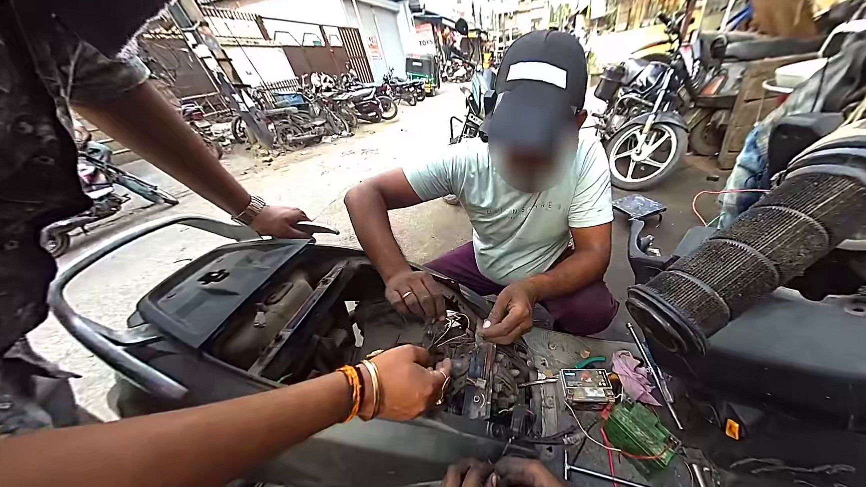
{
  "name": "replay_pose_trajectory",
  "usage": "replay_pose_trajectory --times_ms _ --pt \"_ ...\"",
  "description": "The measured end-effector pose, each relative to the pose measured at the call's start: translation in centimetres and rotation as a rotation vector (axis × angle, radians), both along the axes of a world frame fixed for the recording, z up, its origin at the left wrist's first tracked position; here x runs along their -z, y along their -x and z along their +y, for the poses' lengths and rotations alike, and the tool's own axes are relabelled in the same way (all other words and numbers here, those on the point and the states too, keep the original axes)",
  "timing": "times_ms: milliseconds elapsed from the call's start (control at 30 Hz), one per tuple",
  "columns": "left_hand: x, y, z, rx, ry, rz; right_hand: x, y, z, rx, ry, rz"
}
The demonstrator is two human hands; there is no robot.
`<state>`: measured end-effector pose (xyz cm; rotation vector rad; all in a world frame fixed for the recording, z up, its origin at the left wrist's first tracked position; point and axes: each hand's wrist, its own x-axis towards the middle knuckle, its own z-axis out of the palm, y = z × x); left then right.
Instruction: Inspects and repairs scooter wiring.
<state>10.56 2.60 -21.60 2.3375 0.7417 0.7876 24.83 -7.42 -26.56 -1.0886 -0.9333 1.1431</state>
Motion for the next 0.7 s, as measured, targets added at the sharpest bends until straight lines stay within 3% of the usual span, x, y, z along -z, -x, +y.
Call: replay_pose_trajectory --times_ms 700 --pt "0.16 0.25 -0.29 0.0 0.015 0.019 -0.54 0.34 -0.24 -0.008 -0.002 0.038"
